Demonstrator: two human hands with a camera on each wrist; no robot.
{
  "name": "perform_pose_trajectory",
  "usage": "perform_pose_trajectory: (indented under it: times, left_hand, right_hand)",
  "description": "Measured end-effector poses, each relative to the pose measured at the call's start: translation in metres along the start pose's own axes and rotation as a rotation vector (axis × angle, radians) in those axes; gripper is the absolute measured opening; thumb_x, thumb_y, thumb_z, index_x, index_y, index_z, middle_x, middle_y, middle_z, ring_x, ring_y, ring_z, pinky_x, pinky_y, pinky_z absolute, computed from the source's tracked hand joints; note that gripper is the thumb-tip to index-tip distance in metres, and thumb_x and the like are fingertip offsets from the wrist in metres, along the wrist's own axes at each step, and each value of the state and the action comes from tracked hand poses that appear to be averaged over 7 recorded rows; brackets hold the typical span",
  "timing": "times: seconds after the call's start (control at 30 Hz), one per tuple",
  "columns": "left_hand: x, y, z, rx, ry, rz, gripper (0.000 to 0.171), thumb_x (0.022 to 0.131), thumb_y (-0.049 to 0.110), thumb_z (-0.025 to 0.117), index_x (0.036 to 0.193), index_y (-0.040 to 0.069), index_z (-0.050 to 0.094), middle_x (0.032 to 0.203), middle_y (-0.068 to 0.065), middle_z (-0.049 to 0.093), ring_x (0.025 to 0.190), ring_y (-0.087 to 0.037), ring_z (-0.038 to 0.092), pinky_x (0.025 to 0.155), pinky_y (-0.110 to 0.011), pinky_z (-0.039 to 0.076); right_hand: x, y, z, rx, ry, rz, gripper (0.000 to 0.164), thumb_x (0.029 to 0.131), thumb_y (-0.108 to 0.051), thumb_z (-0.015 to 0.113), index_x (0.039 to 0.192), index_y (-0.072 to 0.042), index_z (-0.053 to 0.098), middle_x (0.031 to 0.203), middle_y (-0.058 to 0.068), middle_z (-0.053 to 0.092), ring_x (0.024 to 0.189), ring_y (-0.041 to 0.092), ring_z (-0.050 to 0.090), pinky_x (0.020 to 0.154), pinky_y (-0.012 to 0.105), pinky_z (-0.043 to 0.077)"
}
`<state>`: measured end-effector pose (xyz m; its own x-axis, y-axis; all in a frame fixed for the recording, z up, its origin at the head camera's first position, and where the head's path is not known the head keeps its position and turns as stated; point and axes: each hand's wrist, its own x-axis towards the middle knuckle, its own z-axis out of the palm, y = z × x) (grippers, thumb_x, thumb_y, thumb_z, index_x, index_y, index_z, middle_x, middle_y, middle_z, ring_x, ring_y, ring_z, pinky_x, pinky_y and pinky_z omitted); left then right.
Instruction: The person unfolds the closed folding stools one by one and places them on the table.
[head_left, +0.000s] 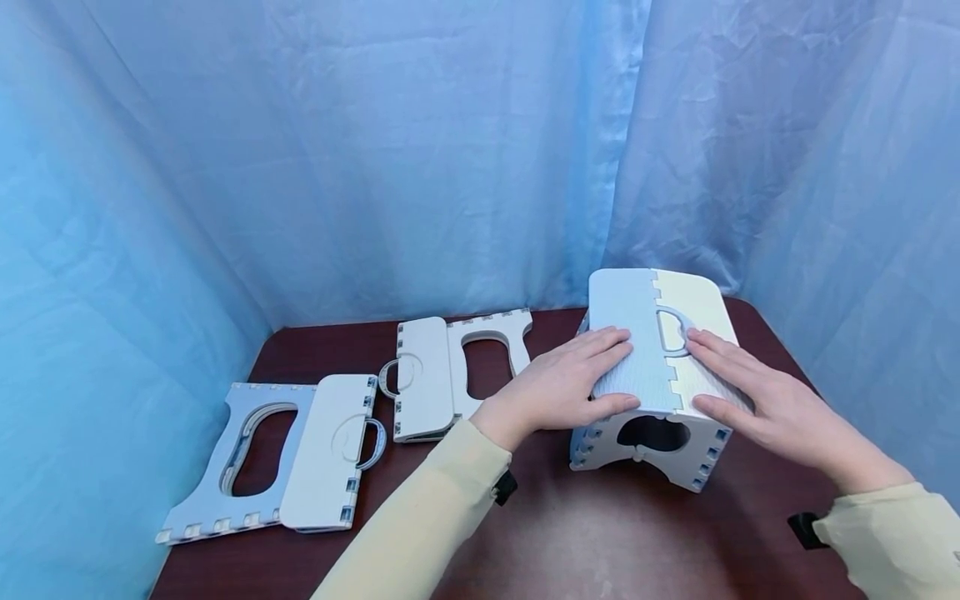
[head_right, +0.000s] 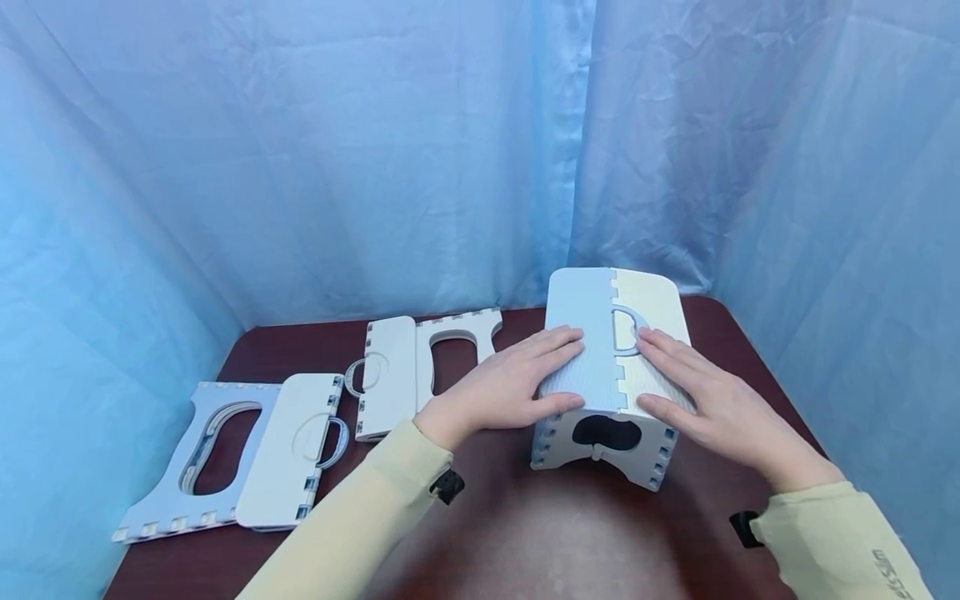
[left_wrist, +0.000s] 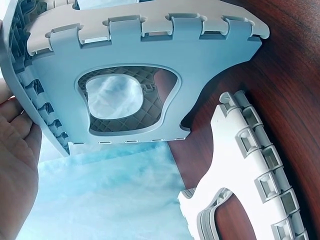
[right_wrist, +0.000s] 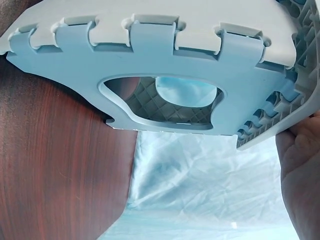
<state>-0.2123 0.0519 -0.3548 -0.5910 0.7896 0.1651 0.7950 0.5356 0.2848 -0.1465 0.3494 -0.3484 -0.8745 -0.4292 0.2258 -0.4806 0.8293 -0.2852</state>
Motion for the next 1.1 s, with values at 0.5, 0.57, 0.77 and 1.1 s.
perform_pose_trajectory:
  times: [0.5,0.57,0.77,1.1]
  left_hand:
    - [0.001,0.0,-0.001,0.004,0.001,0.004,0.075,0.1,0.058,0.055,0.158,0.013,0.039,0.164,0.0,0.035,0.153,-0.012,0.028,0.123,-0.019,0.014]
    - [0.0,0.0,-0.001,0.003,0.001,0.003,0.075,0.1,0.058,0.055,0.158,0.013,0.039,0.164,0.0,0.035,0.153,-0.012,0.027,0.123,-0.019,0.014]
    - [0.0,0.001,-0.001,0.024,0.0,0.011,0.074,0.101,0.057,0.053,0.159,0.012,0.038,0.165,0.0,0.034,0.153,-0.012,0.027,0.123,-0.019,0.012]
    - [-0.003,0.002,-0.003,0.062,0.004,0.022,0.059,0.109,0.044,0.043,0.159,0.013,0.038,0.165,-0.001,0.035,0.152,-0.013,0.028,0.123,-0.019,0.01]
  right_hand:
    - [-0.001,-0.001,0.002,-0.004,0.007,0.002,0.076,0.094,-0.029,0.075,0.16,-0.026,0.037,0.166,-0.004,0.032,0.147,-0.013,0.015,0.095,0.003,0.021]
    - [-0.001,-0.001,0.001,-0.013,0.006,-0.004,0.077,0.094,-0.029,0.074,0.16,-0.025,0.036,0.167,-0.004,0.031,0.148,-0.012,0.015,0.095,0.003,0.021]
    - [-0.001,-0.003,-0.002,-0.049,-0.006,-0.003,0.078,0.094,-0.032,0.075,0.16,-0.026,0.036,0.167,-0.005,0.03,0.148,-0.008,0.019,0.098,0.01,0.027]
    - [0.004,-0.017,0.001,-0.083,0.084,-0.199,0.084,0.083,-0.043,0.083,0.153,-0.012,0.048,0.16,0.01,0.043,0.152,0.006,0.027,0.113,0.003,0.012]
